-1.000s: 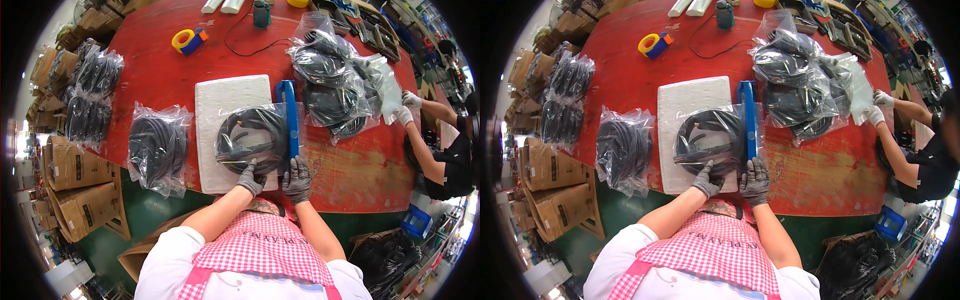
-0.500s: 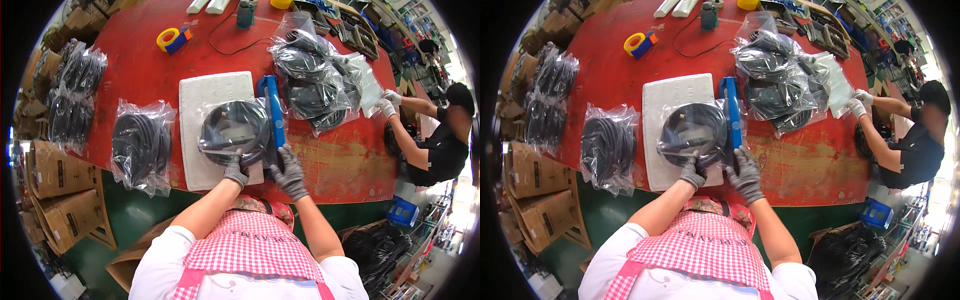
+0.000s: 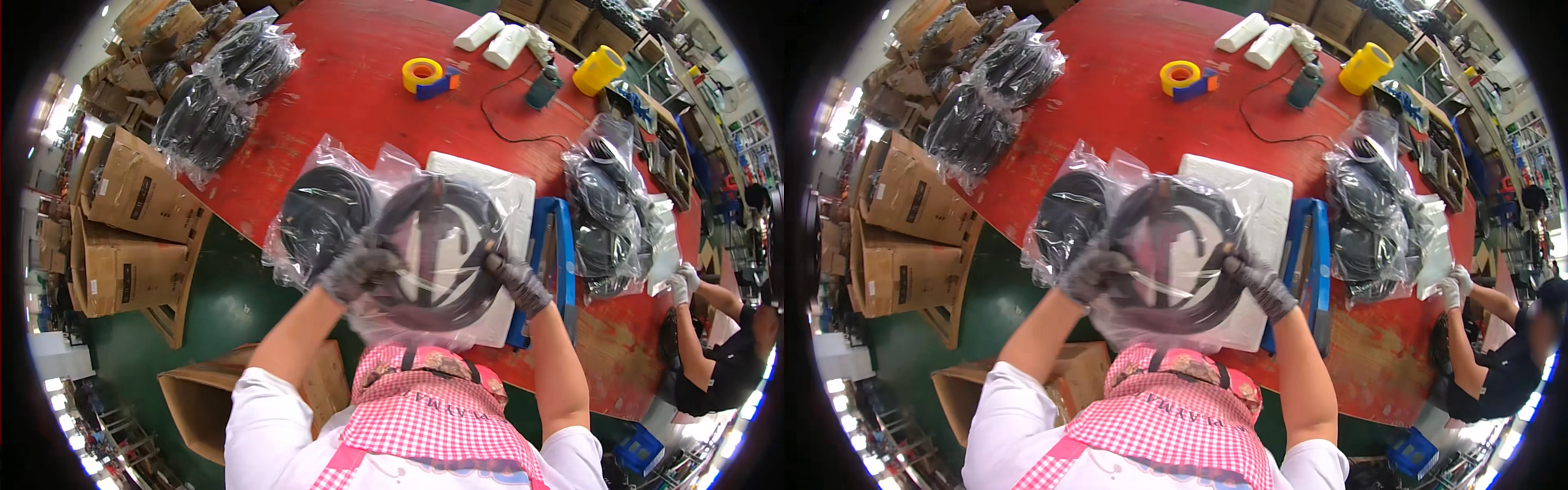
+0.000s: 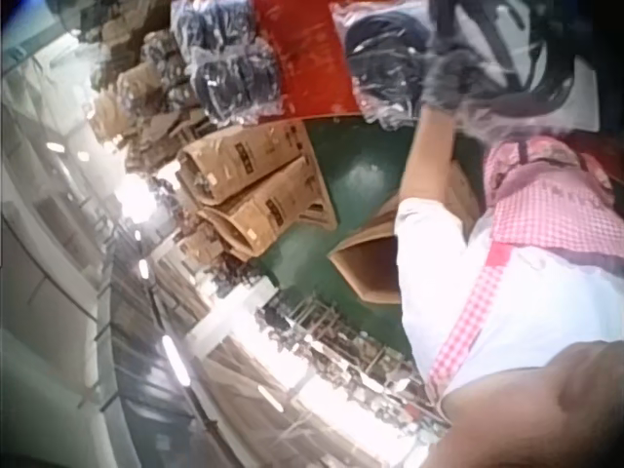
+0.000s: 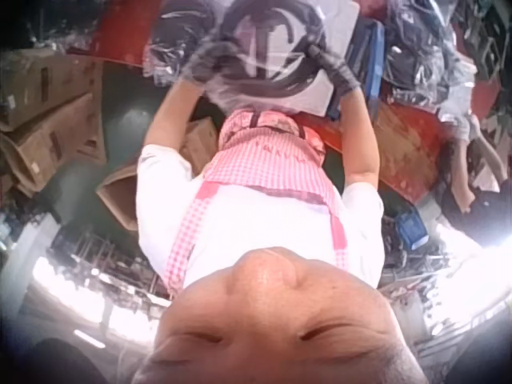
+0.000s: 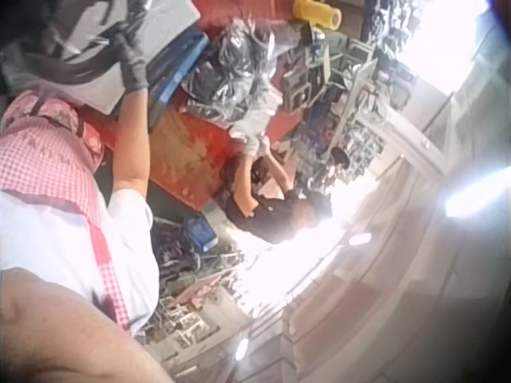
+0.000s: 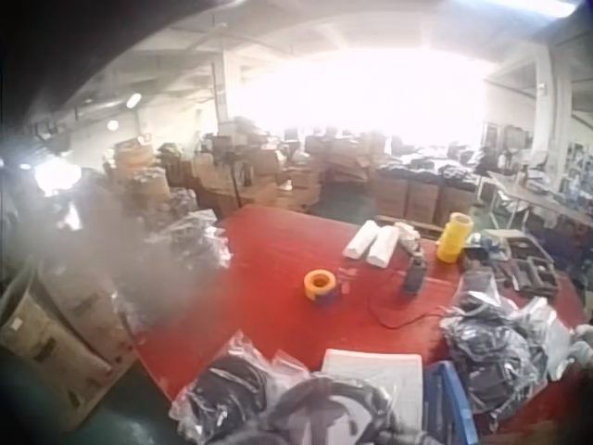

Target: Packaging black hose coils into plastic bags and sealing them using a manual heat sealer.

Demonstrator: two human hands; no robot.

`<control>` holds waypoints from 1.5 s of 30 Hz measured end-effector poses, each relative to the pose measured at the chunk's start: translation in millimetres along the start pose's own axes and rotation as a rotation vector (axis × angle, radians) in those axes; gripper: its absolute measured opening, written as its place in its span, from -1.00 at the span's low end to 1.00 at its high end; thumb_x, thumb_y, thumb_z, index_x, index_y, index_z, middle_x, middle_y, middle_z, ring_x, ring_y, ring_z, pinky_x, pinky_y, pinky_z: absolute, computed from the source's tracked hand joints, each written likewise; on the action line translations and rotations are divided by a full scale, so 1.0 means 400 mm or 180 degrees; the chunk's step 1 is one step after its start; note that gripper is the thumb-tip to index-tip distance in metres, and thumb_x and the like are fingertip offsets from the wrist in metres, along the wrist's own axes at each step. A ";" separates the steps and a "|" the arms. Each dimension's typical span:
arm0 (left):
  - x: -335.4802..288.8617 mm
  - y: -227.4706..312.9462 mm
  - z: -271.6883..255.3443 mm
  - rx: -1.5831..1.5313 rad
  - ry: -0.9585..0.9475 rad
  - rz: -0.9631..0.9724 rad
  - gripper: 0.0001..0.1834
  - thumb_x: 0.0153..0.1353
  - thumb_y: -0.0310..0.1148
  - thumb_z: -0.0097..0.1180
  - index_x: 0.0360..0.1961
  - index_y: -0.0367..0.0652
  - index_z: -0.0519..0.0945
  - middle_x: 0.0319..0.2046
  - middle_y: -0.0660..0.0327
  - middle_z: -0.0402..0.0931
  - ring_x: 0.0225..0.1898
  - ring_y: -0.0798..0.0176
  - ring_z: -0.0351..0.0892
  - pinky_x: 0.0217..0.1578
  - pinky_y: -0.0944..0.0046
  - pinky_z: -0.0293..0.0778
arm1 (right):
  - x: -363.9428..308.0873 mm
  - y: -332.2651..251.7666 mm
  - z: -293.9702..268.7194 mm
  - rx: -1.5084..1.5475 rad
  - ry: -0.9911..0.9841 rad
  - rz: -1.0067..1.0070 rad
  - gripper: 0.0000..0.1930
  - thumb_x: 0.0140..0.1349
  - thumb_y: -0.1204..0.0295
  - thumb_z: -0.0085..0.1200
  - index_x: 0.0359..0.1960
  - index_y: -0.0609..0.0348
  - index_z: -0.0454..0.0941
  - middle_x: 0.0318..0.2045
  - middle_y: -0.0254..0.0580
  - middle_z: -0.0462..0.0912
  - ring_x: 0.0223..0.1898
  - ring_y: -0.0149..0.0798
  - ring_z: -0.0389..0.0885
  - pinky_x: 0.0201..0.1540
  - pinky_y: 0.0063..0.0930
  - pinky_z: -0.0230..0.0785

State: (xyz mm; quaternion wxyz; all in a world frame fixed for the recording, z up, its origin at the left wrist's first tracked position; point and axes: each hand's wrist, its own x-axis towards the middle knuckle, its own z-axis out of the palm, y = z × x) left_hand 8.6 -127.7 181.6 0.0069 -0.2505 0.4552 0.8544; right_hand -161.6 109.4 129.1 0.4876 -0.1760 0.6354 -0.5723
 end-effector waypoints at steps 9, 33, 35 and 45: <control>0.054 0.247 -0.554 0.1746 0.1106 0.0292 -0.51 0.06 -0.05 0.09 -0.08 -0.17 0.45 -0.26 0.25 0.49 -0.23 0.37 0.43 -0.18 0.39 0.34 | 0.269 -0.042 0.498 0.0541 -0.0367 0.0666 -0.57 0.03 0.09 0.11 -0.19 0.15 0.46 -0.54 -0.30 0.51 -0.62 -0.39 0.45 -0.56 -0.57 0.35; 0.049 -0.109 -0.034 0.6360 0.1440 0.1535 -0.24 -0.03 -0.11 0.08 0.16 -0.26 0.15 0.21 -0.05 0.04 0.27 -0.06 -0.11 0.20 -0.08 -0.17 | -0.190 0.046 -0.720 0.3735 0.2168 -0.0248 -0.63 0.12 0.12 -0.01 -0.33 0.23 0.39 -0.41 -0.11 0.53 -0.42 -0.20 0.53 -0.45 -0.43 0.47; 0.028 -0.111 0.091 0.6759 0.0765 0.1076 -0.30 -0.06 -0.17 0.13 0.10 -0.27 0.24 0.14 -0.11 0.13 0.20 -0.10 0.04 0.15 -0.06 -0.02 | -0.179 0.117 -0.847 0.3644 0.3094 0.0032 -0.50 0.12 -0.02 -0.06 -0.24 0.26 0.37 -0.43 -0.11 0.52 -0.44 -0.16 0.53 -0.47 -0.33 0.49; -0.004 -0.268 0.164 0.3782 -0.0067 -0.0274 -0.61 0.11 -0.39 0.09 -0.01 -0.20 0.40 -0.50 0.36 0.36 -0.55 0.52 0.27 -0.55 0.53 0.23 | 0.123 0.197 -1.101 -0.1486 0.4708 0.0224 -0.60 0.20 0.18 -0.30 -0.25 0.20 0.51 -0.24 0.21 0.51 -0.30 -0.04 0.56 -0.29 -0.16 0.37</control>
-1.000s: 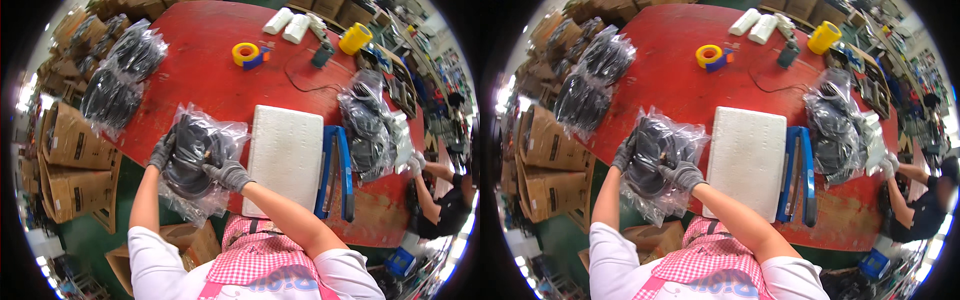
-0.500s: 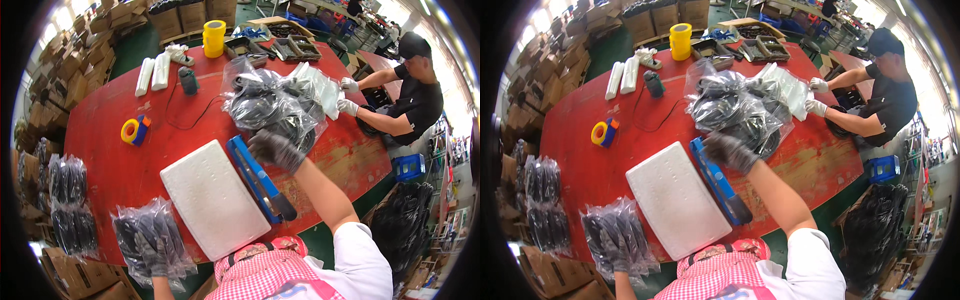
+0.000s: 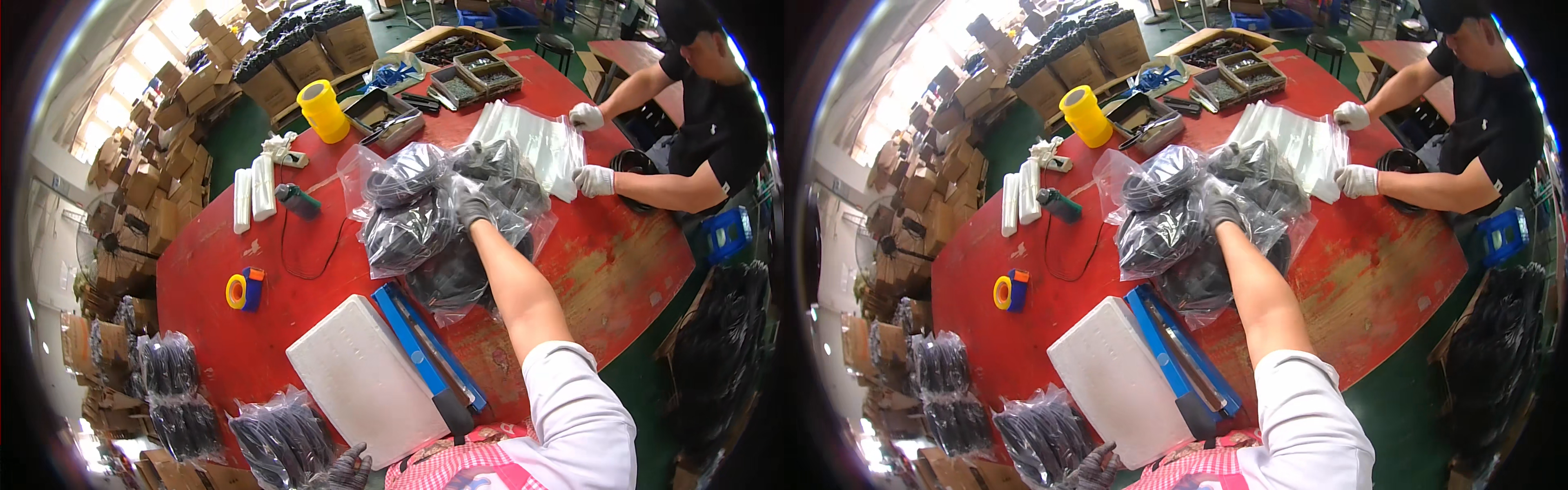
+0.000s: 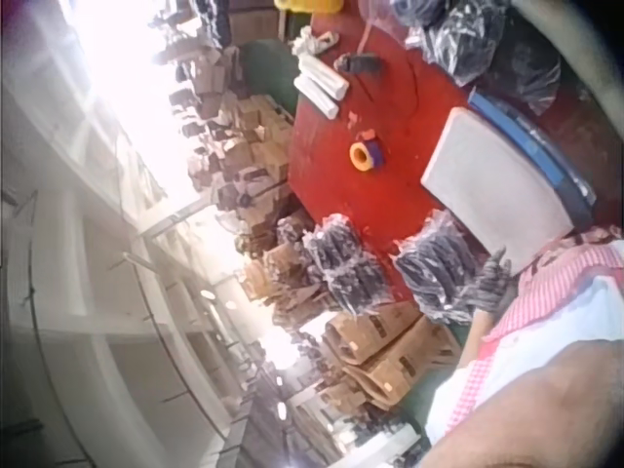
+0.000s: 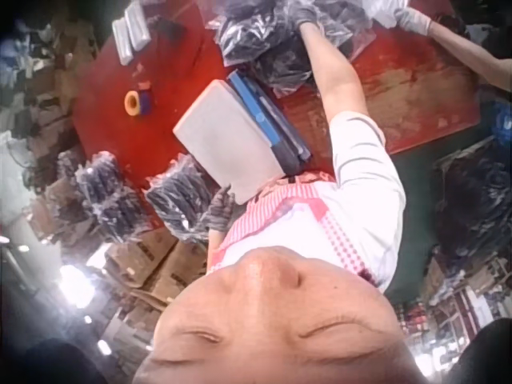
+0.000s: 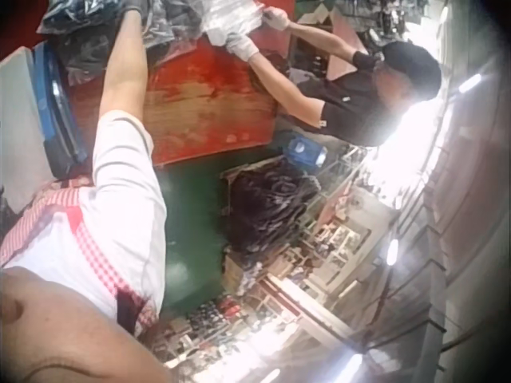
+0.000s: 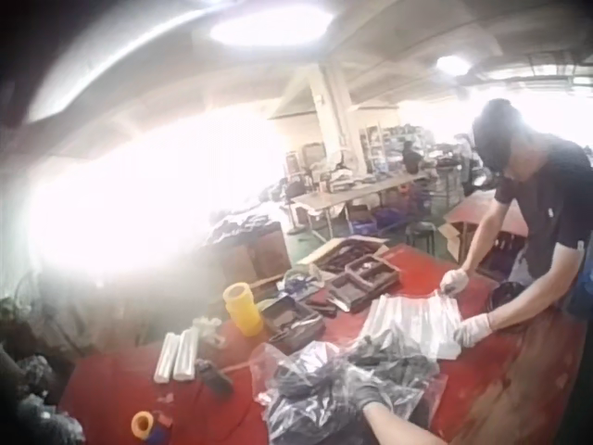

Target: Packaging black hose coils into plastic bags and sealing them using a manual heat sealer.

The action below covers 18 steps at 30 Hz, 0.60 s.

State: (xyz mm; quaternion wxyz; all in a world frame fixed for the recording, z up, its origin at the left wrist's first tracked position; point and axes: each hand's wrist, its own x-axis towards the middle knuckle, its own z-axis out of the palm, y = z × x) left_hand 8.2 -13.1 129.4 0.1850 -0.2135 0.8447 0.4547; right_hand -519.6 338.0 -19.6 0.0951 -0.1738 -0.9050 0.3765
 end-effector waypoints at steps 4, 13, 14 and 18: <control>0.021 -0.009 0.009 -0.0553 0.0204 -0.0089 -0.67 0.16 -0.45 0.01 -0.01 -0.12 0.42 -0.36 0.35 0.48 -0.56 0.56 0.30 -0.56 0.58 0.27 | -0.150 -0.274 -0.198 -0.0599 -0.0122 -0.1293 -0.73 0.10 0.29 -0.23 -0.36 0.19 0.48 -0.51 0.02 0.55 -0.46 -0.01 0.56 -0.42 -0.15 0.38; 0.079 0.164 0.027 -0.4654 -0.1009 -0.0636 -0.49 0.12 -0.02 -0.02 -0.09 -0.26 0.42 -0.24 0.09 0.53 -0.07 -0.03 0.44 0.06 -0.10 0.23 | -0.687 -0.760 -0.335 0.1657 -0.0256 -0.4023 -0.74 0.10 0.29 -0.10 -0.19 0.05 0.44 -0.40 -0.21 0.54 -0.43 -0.21 0.55 -0.47 -0.26 0.41; 0.070 0.152 0.029 -0.4896 -0.0919 -0.0866 -0.46 0.13 0.02 -0.06 -0.06 -0.23 0.40 -0.19 0.07 0.49 -0.07 -0.02 0.44 0.04 -0.10 0.25 | -0.761 -0.761 -0.414 0.1466 0.0759 -0.4408 -0.75 0.10 0.29 -0.09 -0.19 0.03 0.46 -0.42 -0.23 0.53 -0.45 -0.18 0.54 -0.43 -0.29 0.40; 0.046 0.087 0.027 -0.5117 -0.0955 -0.1195 -0.40 0.11 0.06 -0.09 0.02 -0.19 0.34 -0.05 0.06 0.40 -0.05 0.02 0.41 0.02 -0.08 0.26 | -0.893 -0.588 -0.580 0.2694 -0.1098 -0.4689 -0.78 0.08 0.30 -0.01 -0.25 0.05 0.52 -0.37 -0.17 0.54 -0.47 -0.11 0.52 -0.42 -0.31 0.37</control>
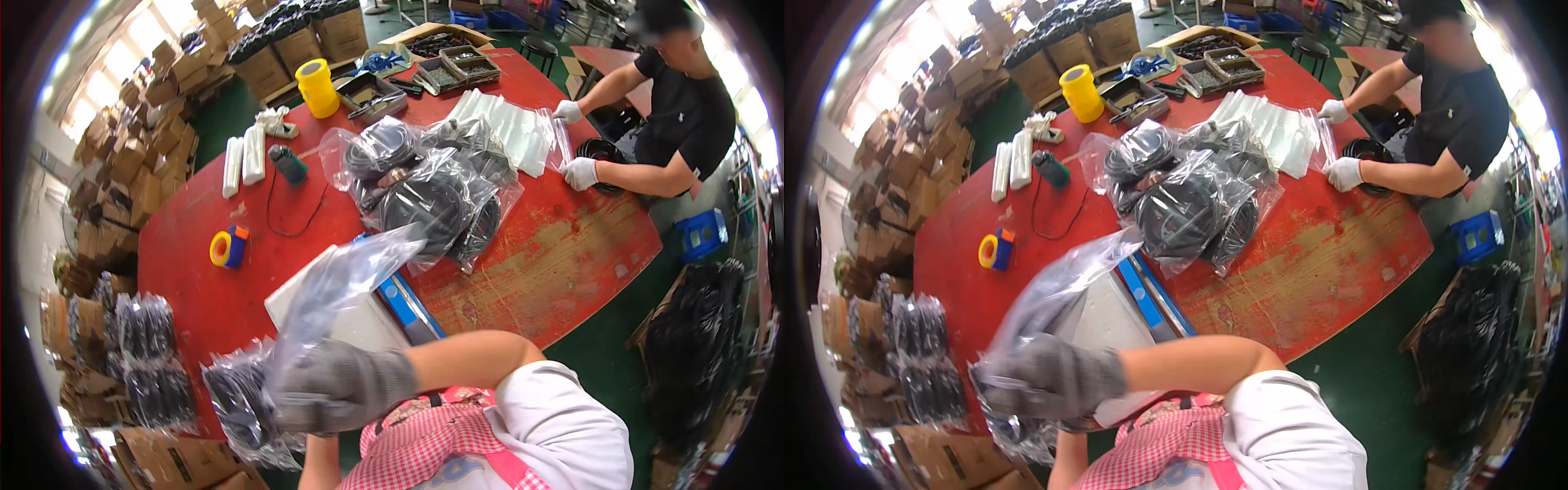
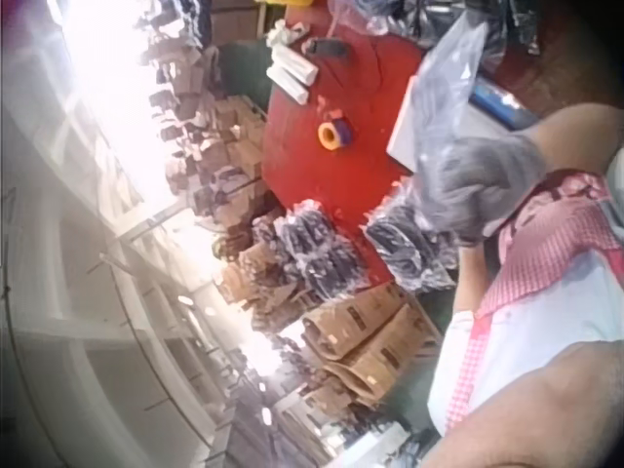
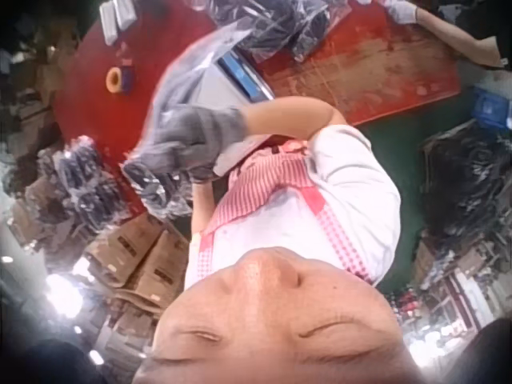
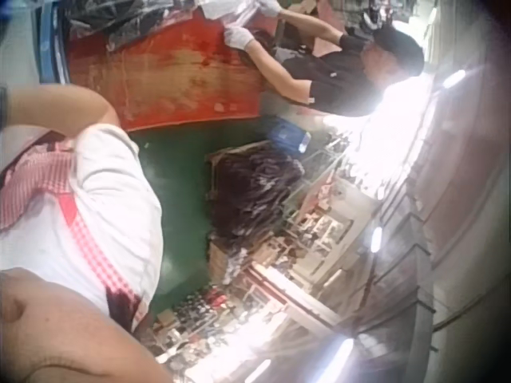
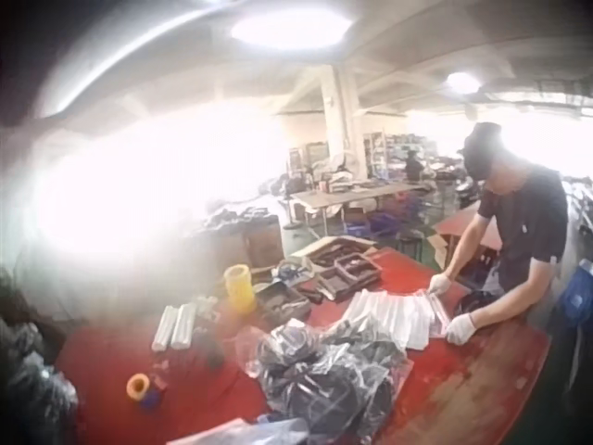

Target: Packaging black hose coils into plastic bags and sealing them using a manual heat sealer.

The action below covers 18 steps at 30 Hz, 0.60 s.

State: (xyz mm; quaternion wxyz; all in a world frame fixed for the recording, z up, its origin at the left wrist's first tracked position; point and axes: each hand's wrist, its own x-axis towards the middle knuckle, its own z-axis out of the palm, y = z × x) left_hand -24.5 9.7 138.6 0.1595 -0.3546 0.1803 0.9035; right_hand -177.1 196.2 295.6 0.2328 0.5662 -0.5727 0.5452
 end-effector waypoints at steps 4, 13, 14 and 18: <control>-0.057 0.005 -0.122 0.1300 -0.0193 0.0324 -0.35 0.03 0.00 0.03 0.06 -0.21 0.30 0.00 0.09 0.36 0.01 0.06 0.35 0.07 -0.01 0.22 | -0.362 -0.142 0.023 0.0911 -0.0836 0.2574 -0.72 0.20 0.22 -0.08 -0.13 0.04 0.49 -0.48 -0.10 0.49 -0.52 -0.26 0.46 -0.49 -0.47 0.34; 0.104 0.041 -0.086 0.2499 -0.0919 -0.0209 -0.13 -0.12 -0.12 0.24 0.20 -0.22 0.14 0.16 0.19 0.19 0.23 0.27 0.08 0.13 0.29 0.14 | -0.678 -0.336 -0.052 0.0675 -0.0437 0.6482 -0.65 0.29 0.19 -0.25 -0.37 0.22 0.48 -0.75 -0.09 0.41 -0.66 -0.17 0.46 -0.63 -0.33 0.27; 0.147 0.037 -0.061 0.2425 -0.1161 -0.0170 -0.13 -0.09 -0.14 0.23 0.21 -0.20 0.10 0.19 0.19 0.14 0.24 0.25 0.05 0.15 0.20 0.12 | -0.697 -0.325 -0.064 0.0432 -0.0562 0.6163 -0.65 0.29 0.20 -0.25 -0.40 0.22 0.48 -0.74 -0.08 0.42 -0.68 -0.17 0.45 -0.63 -0.33 0.26; 0.272 0.020 0.016 0.2030 -0.1282 -0.0184 -0.16 -0.07 -0.20 0.24 0.22 -0.16 0.09 0.18 0.19 0.14 0.23 0.22 0.08 0.13 0.06 0.17 | -0.772 -0.255 -0.116 -0.1020 -0.0943 0.4389 -0.66 0.24 0.28 -0.12 -0.55 0.29 0.48 -0.68 -0.05 0.50 -0.66 -0.14 0.42 -0.59 -0.36 0.25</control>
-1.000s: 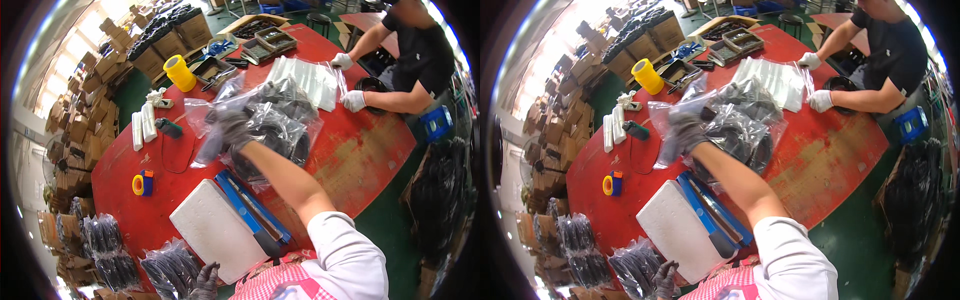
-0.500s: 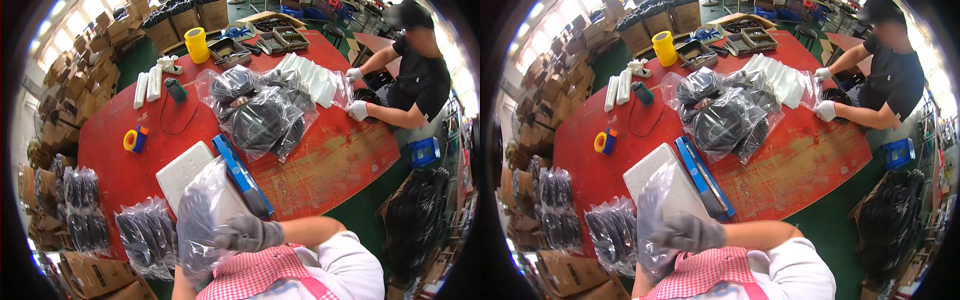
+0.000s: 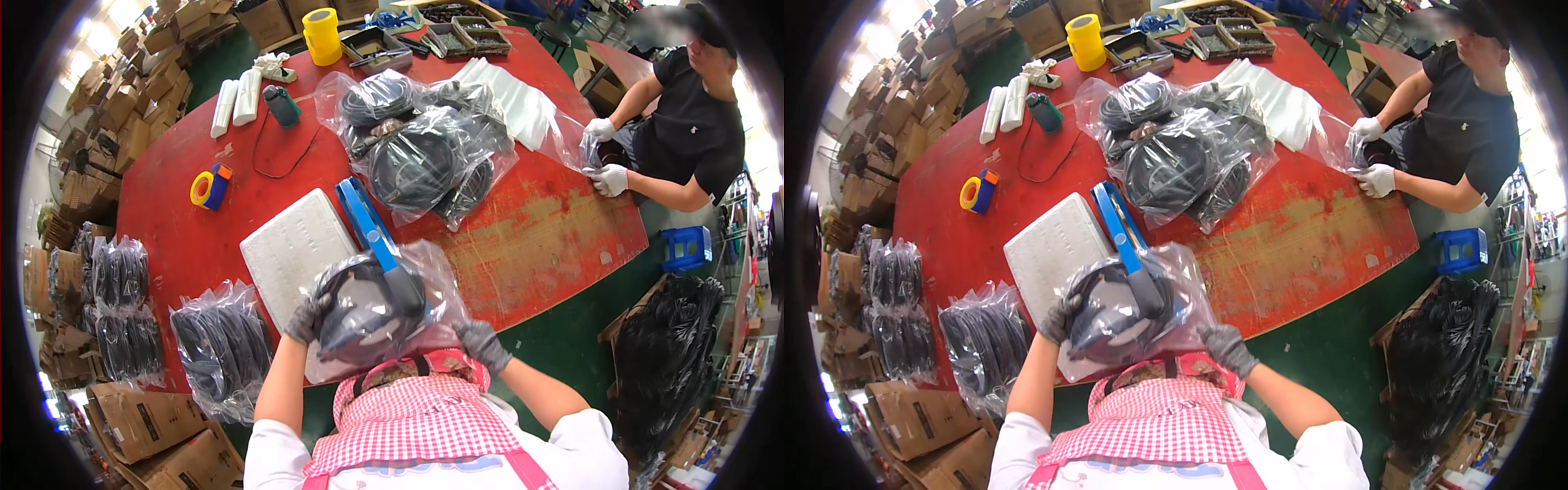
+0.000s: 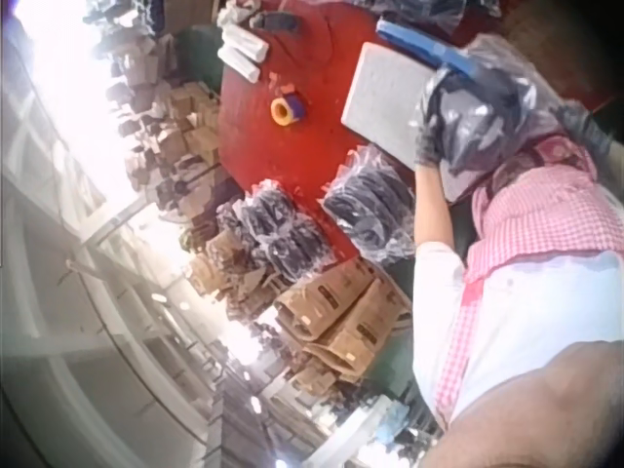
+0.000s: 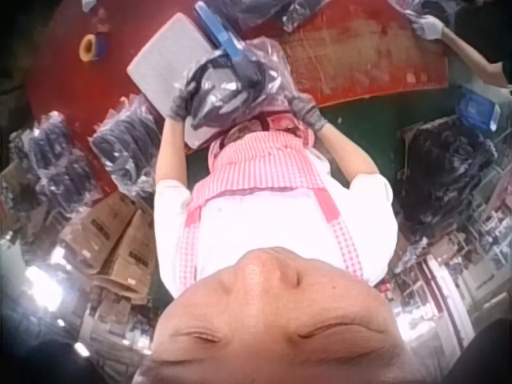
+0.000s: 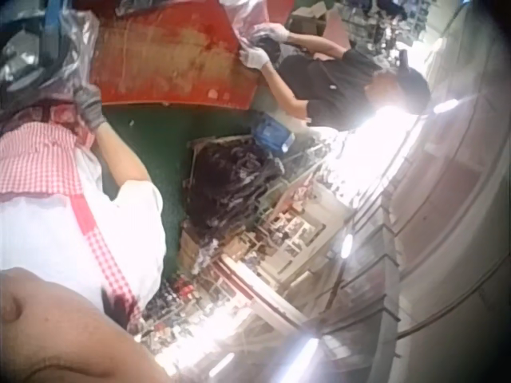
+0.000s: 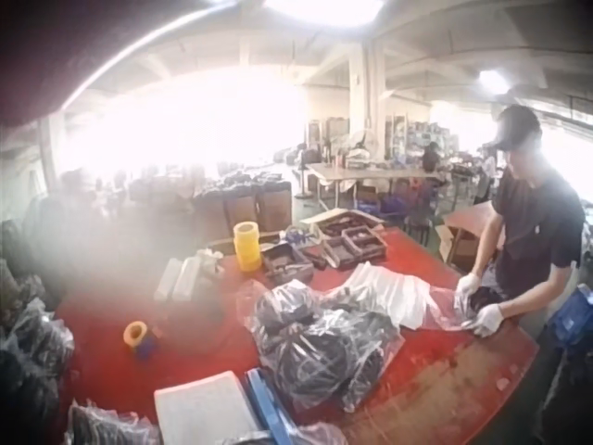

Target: Packaging black hose coils into plastic bags and sealing them using a manual heat sealer.

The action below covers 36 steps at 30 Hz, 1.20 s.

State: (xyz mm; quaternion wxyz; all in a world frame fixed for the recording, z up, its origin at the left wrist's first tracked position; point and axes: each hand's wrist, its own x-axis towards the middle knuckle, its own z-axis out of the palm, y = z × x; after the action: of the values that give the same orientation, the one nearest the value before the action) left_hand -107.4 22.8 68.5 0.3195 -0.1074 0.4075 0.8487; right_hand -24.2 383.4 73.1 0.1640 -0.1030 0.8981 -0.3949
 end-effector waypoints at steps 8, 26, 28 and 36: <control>0.016 -0.056 -0.243 -0.0232 0.1498 0.0256 -0.43 -0.01 -0.39 0.20 0.07 -0.06 0.33 -0.13 0.23 0.44 -0.14 0.20 0.43 0.00 0.02 0.38 | 0.158 0.102 0.092 0.0779 0.0135 0.1271 -0.69 0.14 0.19 0.01 -0.52 0.20 0.47 -0.70 -0.17 0.47 -0.63 -0.27 0.43 -0.51 -0.35 0.30; -0.012 -0.025 -0.237 0.0060 0.2252 0.0237 -0.65 -0.04 -0.38 0.25 -0.19 -0.04 0.47 -0.45 0.35 0.47 -0.45 0.34 0.47 -0.43 0.32 0.47 | 0.258 -0.070 0.186 -0.1237 0.1095 -0.1484 -0.49 0.01 0.44 -0.10 0.08 0.28 0.26 0.10 0.07 0.29 0.09 0.02 0.30 0.12 -0.15 0.10; -0.014 -0.021 -0.238 -0.0032 0.2037 0.0282 -0.63 -0.03 -0.42 0.22 -0.14 -0.05 0.46 -0.45 0.34 0.47 -0.45 0.33 0.47 -0.35 0.29 0.50 | 0.261 -0.064 0.185 -0.1238 0.1047 -0.1546 -0.48 0.00 0.44 -0.09 0.08 0.27 0.27 0.09 0.06 0.30 0.08 0.02 0.31 0.10 -0.15 0.13; -0.026 -0.020 -0.231 0.0916 0.1833 0.0696 -0.56 -0.05 -0.24 0.17 -0.09 -0.11 0.49 -0.34 0.38 0.45 -0.32 0.46 0.36 -0.30 0.43 0.34 | 0.260 -0.087 0.187 -0.1251 0.0964 -0.1613 -0.50 0.02 0.43 -0.09 0.08 0.25 0.27 0.05 0.06 0.34 0.06 0.05 0.33 0.09 -0.11 0.17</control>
State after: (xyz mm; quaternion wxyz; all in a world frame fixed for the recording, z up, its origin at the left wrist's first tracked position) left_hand -101.7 -48.5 8.7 0.1103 -0.2521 0.6058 0.7465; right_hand -90.3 276.9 29.1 -0.0972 -0.2923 0.9170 -0.2536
